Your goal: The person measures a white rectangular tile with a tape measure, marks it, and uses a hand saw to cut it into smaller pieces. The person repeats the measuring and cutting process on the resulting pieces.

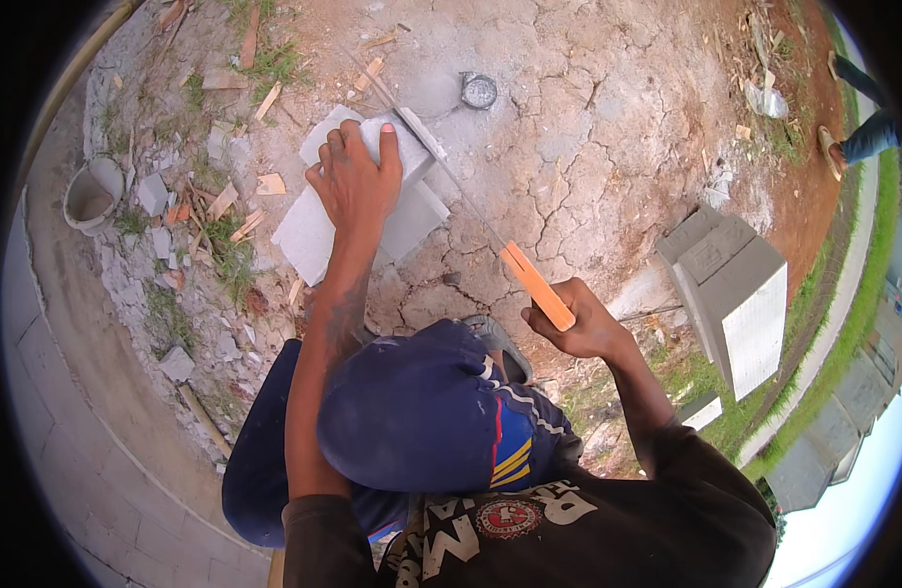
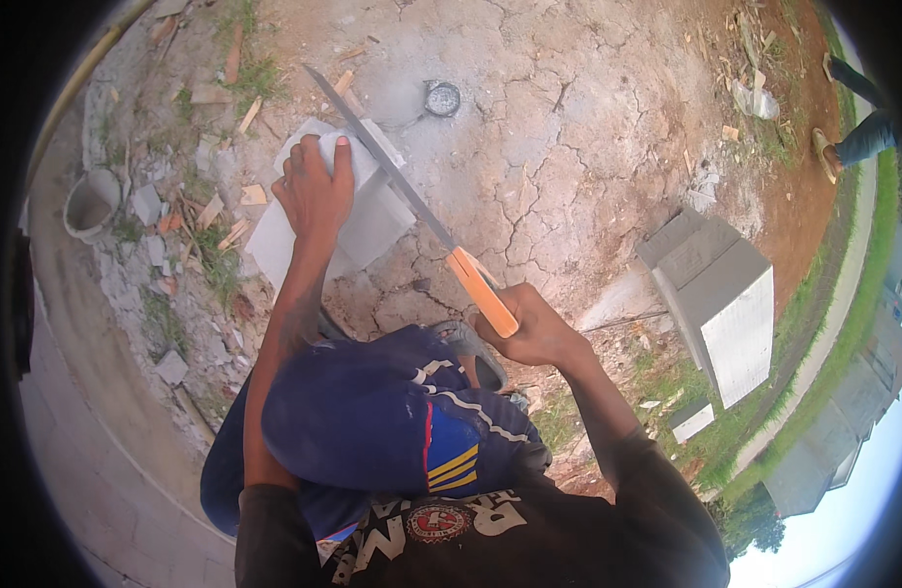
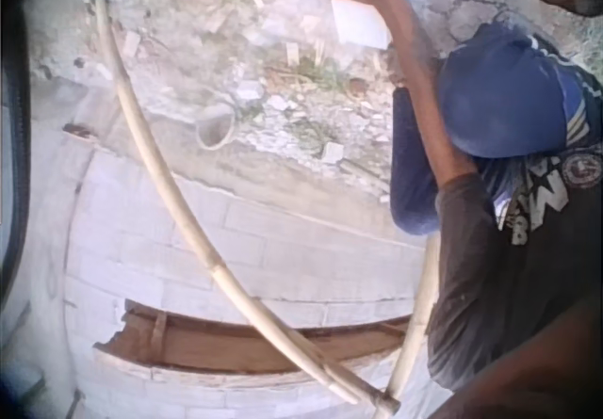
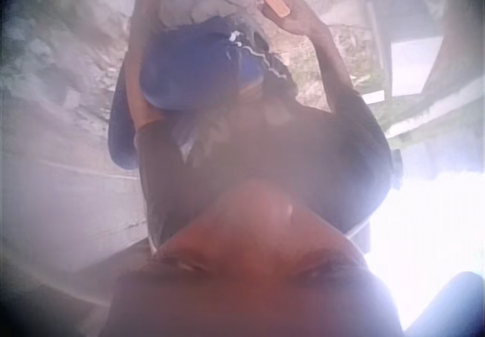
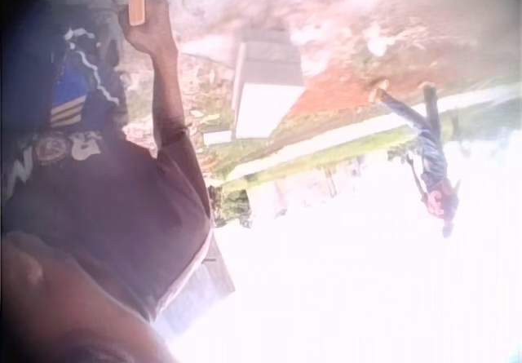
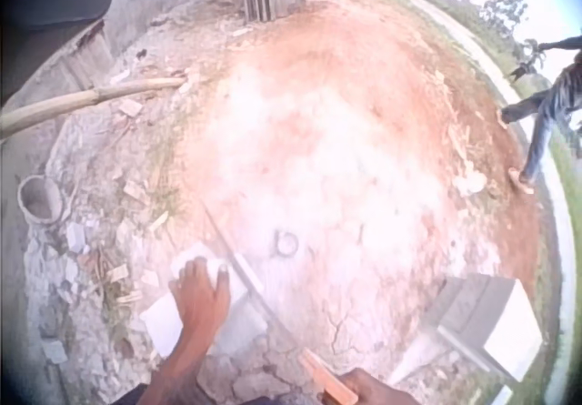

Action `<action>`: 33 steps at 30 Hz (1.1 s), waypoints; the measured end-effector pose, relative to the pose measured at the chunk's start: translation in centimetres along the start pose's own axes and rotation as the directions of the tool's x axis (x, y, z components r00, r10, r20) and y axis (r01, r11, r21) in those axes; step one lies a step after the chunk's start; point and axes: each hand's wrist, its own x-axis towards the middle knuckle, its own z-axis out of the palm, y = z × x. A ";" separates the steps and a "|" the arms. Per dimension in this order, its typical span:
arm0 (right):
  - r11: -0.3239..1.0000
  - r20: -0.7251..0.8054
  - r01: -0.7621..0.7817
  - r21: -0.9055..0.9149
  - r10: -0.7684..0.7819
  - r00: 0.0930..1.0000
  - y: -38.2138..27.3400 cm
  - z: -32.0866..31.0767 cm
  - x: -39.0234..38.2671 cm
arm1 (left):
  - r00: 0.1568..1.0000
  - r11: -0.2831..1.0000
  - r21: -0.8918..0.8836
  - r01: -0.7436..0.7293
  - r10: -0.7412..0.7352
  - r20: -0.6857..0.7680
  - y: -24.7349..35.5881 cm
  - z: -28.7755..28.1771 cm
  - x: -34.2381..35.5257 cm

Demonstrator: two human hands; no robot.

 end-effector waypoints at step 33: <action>0.999 0.024 0.006 0.054 -0.007 1.000 2.3 -1.9 7.0 | 0.996 0.996 0.002 0.085 -0.085 0.034 1.6 1.4 0.5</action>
